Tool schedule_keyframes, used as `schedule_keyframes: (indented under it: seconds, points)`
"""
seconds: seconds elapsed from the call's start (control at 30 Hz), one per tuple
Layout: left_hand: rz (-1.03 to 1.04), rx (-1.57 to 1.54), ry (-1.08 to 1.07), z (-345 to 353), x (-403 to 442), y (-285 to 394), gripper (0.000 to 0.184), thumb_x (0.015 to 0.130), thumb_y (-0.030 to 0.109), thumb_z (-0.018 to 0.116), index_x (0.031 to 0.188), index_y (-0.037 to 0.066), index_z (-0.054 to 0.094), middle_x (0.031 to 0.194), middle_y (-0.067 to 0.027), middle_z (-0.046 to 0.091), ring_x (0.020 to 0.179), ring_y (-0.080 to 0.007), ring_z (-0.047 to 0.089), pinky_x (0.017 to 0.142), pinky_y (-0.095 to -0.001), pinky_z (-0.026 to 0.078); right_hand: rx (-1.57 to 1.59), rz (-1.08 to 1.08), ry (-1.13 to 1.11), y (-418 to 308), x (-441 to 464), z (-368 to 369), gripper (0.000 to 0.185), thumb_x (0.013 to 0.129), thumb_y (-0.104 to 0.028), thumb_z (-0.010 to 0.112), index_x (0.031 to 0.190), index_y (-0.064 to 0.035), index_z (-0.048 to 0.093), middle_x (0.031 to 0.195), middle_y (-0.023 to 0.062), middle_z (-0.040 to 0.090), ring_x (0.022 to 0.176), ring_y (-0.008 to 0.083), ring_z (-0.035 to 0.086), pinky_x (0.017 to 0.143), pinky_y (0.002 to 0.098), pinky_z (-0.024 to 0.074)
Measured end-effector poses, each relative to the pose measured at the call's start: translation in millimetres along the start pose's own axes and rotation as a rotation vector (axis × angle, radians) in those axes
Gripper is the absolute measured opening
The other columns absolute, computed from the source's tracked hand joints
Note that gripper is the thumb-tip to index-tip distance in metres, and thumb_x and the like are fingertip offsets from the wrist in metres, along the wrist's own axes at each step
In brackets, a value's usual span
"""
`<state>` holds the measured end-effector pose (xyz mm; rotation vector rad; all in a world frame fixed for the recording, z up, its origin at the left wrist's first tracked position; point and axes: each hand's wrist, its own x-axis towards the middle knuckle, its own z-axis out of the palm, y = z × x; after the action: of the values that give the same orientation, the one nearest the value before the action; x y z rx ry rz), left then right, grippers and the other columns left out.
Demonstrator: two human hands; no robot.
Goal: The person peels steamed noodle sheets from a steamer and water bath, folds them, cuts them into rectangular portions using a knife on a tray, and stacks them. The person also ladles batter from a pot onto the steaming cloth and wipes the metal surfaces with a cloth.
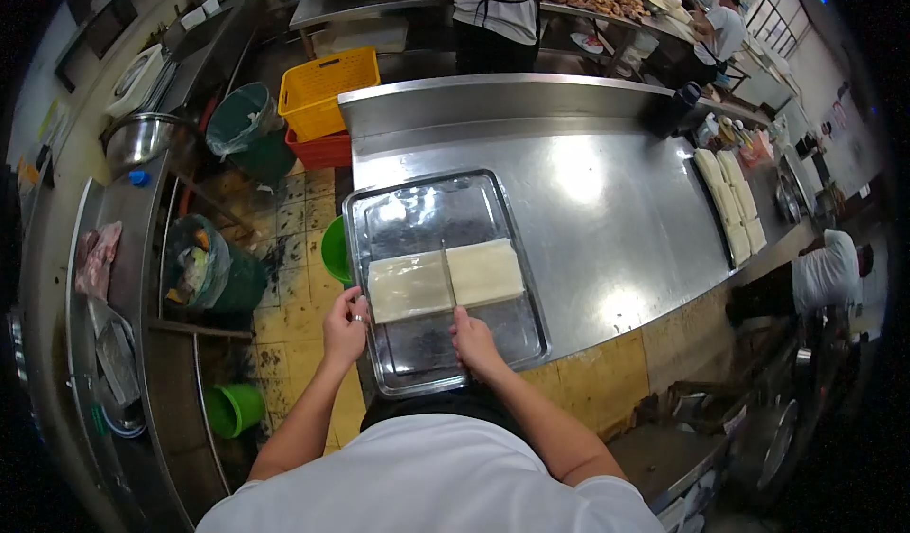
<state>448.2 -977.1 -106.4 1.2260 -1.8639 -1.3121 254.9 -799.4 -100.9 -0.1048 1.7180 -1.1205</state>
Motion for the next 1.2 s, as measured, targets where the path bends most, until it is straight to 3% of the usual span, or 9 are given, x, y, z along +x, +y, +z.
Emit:
schedule_keyframes:
  seconds: [0.07,0.3,0.6,0.7,0.9,0.97,1.1,1.2]
  points:
    - [-0.047,-0.080,0.024,0.7,1.9,1.4,0.029,0.102,0.020,0.065,0.124,0.000,0.066,0.069,-0.0058,0.064,0.064,-0.0143,0.063,0.063,-0.0316,0.050,-0.015,-0.015,0.004,2.8,2.5,0.1,0.062,0.107,-0.058,0.044,0.096,0.0006,0.061,0.063,0.0036,0.052,0.048,0.0148,0.049,0.042,0.0342,0.0414]
    - [-0.024,-0.045,0.020,0.4,10.9,-7.0,0.029,0.103,0.019,0.064,0.124,-0.001,0.065,0.069,-0.0045,0.065,0.065,-0.0124,0.063,0.062,-0.0304,0.049,-0.115,-0.076,0.044,13.2,9.3,0.2,0.069,0.107,-0.058,0.042,0.096,0.0049,0.067,0.069,0.0101,0.062,0.052,0.0209,0.058,0.047,0.0387,0.0472]
    - [-0.051,-0.068,-0.013,9.3,21.4,7.4,0.030,0.102,0.019,0.066,0.125,0.000,0.065,0.072,-0.0043,0.065,0.066,-0.0127,0.062,0.064,-0.0312,0.050,-0.188,-0.114,0.056,16.7,13.9,1.7,0.069,0.107,-0.058,0.041,0.095,0.0046,0.067,0.070,0.0129,0.064,0.053,0.0260,0.062,0.049,0.0406,0.0506]
    - [-0.007,-0.038,-0.045,22.3,41.8,10.9,0.031,0.101,0.020,0.067,0.125,0.000,0.066,0.078,-0.0069,0.066,0.070,-0.0148,0.063,0.066,-0.0324,0.051,-0.144,-0.096,0.013,13.3,10.5,1.2,0.065,0.106,-0.061,0.043,0.102,0.0019,0.061,0.066,0.0024,0.052,0.048,0.0129,0.049,0.042,0.0322,0.0423]
    - [0.185,0.114,-0.108,64.8,88.8,48.1,0.036,0.099,0.026,0.070,0.124,0.001,0.067,0.100,-0.0176,0.072,0.082,-0.0248,0.070,0.075,-0.0370,0.056,-0.126,-0.093,0.002,7.7,4.5,0.2,0.066,0.106,-0.062,0.043,0.101,0.0017,0.061,0.066,0.0027,0.052,0.048,0.0131,0.049,0.043,0.0324,0.0430]
    - [0.242,0.110,-0.144,77.9,99.4,60.9,0.039,0.098,0.028,0.071,0.127,0.002,0.067,0.108,-0.0203,0.072,0.087,-0.0275,0.072,0.079,-0.0389,0.057,-0.151,-0.105,0.037,14.4,9.9,-0.1,0.067,0.107,-0.059,0.041,0.099,0.0028,0.063,0.066,0.0069,0.056,0.048,0.0185,0.055,0.043,0.0354,0.0455]
    - [0.138,0.122,-0.331,105.3,111.2,69.0,0.044,0.095,0.030,0.073,0.131,0.004,0.067,0.117,-0.0214,0.072,0.094,-0.0294,0.074,0.085,-0.0402,0.057,-0.189,-0.093,0.053,8.6,6.1,1.5,0.068,0.108,-0.059,0.039,0.096,0.0024,0.066,0.069,0.0115,0.061,0.054,0.0235,0.061,0.050,0.0397,0.0507]
    - [0.113,0.155,-0.444,114.2,112.2,66.5,0.043,0.094,0.028,0.075,0.130,0.006,0.069,0.119,-0.0220,0.073,0.096,-0.0306,0.075,0.088,-0.0402,0.057,-0.294,-0.148,0.097,20.8,15.2,1.5,0.069,0.109,-0.057,0.037,0.094,0.0027,0.068,0.075,0.0173,0.066,0.065,0.0311,0.067,0.064,0.0447,0.0545]
